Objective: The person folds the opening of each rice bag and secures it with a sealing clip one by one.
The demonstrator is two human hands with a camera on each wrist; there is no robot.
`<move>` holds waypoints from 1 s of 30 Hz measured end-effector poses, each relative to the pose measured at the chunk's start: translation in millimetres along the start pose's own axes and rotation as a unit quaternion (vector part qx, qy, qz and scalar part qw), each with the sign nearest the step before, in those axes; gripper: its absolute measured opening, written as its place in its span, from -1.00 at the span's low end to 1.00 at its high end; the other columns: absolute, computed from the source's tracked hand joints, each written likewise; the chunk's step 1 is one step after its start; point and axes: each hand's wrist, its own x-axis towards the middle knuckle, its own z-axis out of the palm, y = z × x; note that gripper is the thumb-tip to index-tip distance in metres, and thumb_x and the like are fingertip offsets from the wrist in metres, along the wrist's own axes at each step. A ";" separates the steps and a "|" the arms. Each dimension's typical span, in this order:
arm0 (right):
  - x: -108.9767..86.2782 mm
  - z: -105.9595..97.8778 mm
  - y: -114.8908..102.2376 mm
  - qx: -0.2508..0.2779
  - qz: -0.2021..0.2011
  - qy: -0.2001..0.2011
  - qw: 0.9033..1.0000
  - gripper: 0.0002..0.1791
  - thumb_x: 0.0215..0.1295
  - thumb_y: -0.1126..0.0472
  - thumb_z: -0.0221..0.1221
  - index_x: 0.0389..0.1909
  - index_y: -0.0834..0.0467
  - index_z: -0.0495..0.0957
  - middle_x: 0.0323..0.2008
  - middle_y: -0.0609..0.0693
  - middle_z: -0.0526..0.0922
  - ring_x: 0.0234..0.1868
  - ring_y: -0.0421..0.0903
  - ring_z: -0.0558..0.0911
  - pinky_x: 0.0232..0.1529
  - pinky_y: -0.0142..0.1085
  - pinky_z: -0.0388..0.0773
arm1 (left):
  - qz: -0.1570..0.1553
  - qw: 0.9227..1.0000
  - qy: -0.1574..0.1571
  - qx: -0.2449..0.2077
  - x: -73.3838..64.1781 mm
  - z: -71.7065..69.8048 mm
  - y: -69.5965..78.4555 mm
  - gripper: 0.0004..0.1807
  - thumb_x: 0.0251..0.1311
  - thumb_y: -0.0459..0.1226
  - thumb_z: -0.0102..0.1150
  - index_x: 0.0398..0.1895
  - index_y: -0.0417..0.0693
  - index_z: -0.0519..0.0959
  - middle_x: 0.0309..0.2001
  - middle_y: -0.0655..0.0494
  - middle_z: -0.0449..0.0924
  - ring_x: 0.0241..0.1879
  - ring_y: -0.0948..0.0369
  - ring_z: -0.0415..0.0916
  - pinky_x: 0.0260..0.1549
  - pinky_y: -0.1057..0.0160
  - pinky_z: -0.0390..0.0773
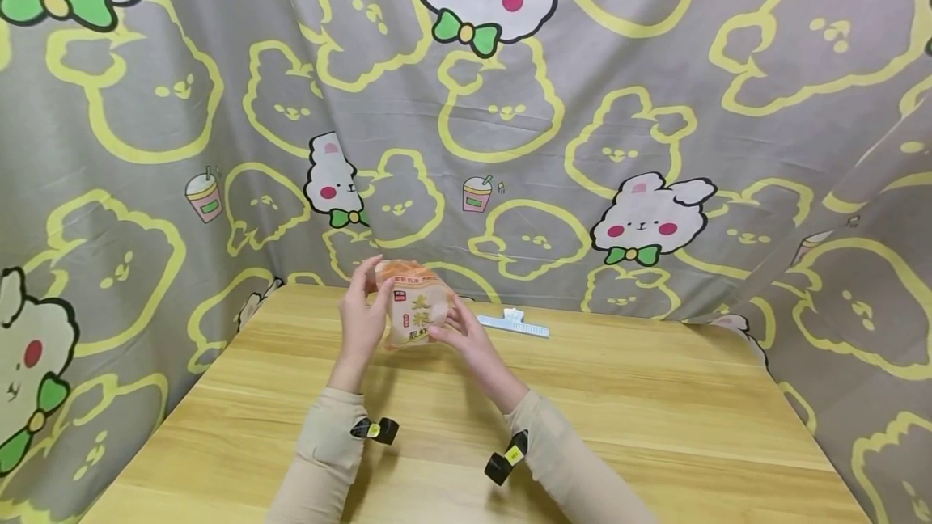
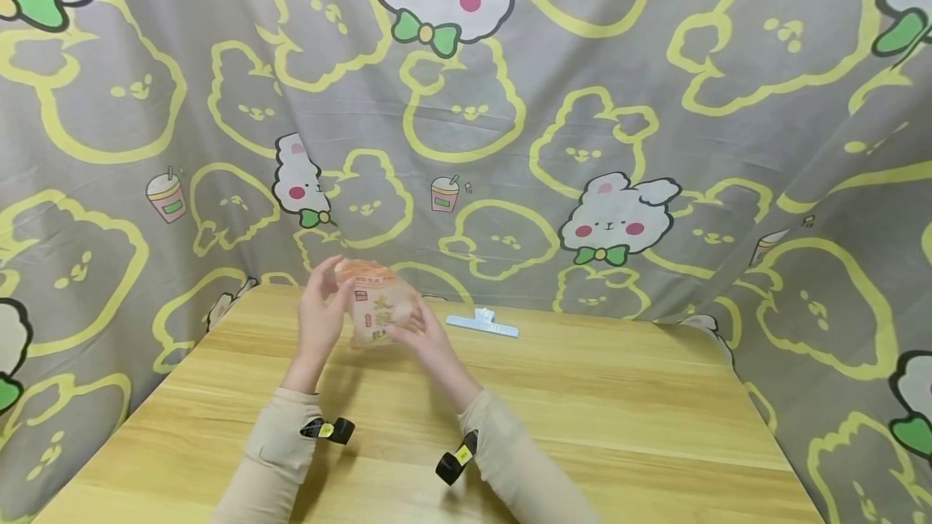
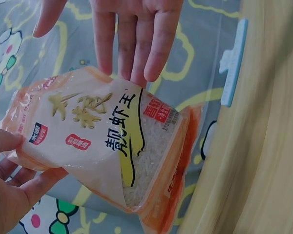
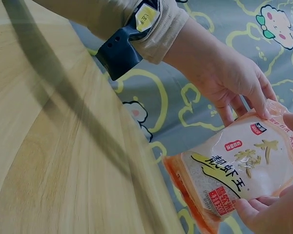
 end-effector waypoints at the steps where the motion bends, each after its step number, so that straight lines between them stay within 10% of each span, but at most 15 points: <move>1: -0.9 -0.9 -0.3 0.000 -0.001 0.001 1.000 -0.02 0.25 0.21 0.21 0.55 0.15 -0.18 0.38 0.29 0.27 0.43 0.20 0.23 0.45 0.10 0.11 | -0.002 1.000 -0.001 0.000 -0.2 1.1 0.5 -0.55 0.26 -0.34 0.22 0.22 -0.08 0.47 -0.32 -0.20 0.62 -0.18 -0.06 0.62 -0.21 0.09 0.57; 30: -24.4 -30.6 2.5 -0.014 0.009 0.011 1.000 -0.10 0.30 0.24 0.16 0.54 0.18 -0.15 0.38 0.30 0.30 0.45 0.22 0.22 0.47 0.13 0.04 | 0.020 0.999 -0.029 -0.022 -16.5 26.4 4.4 -0.55 0.22 -0.39 0.24 0.20 -0.16 0.48 -0.37 -0.16 0.56 -0.27 0.01 0.59 -0.12 0.05 0.62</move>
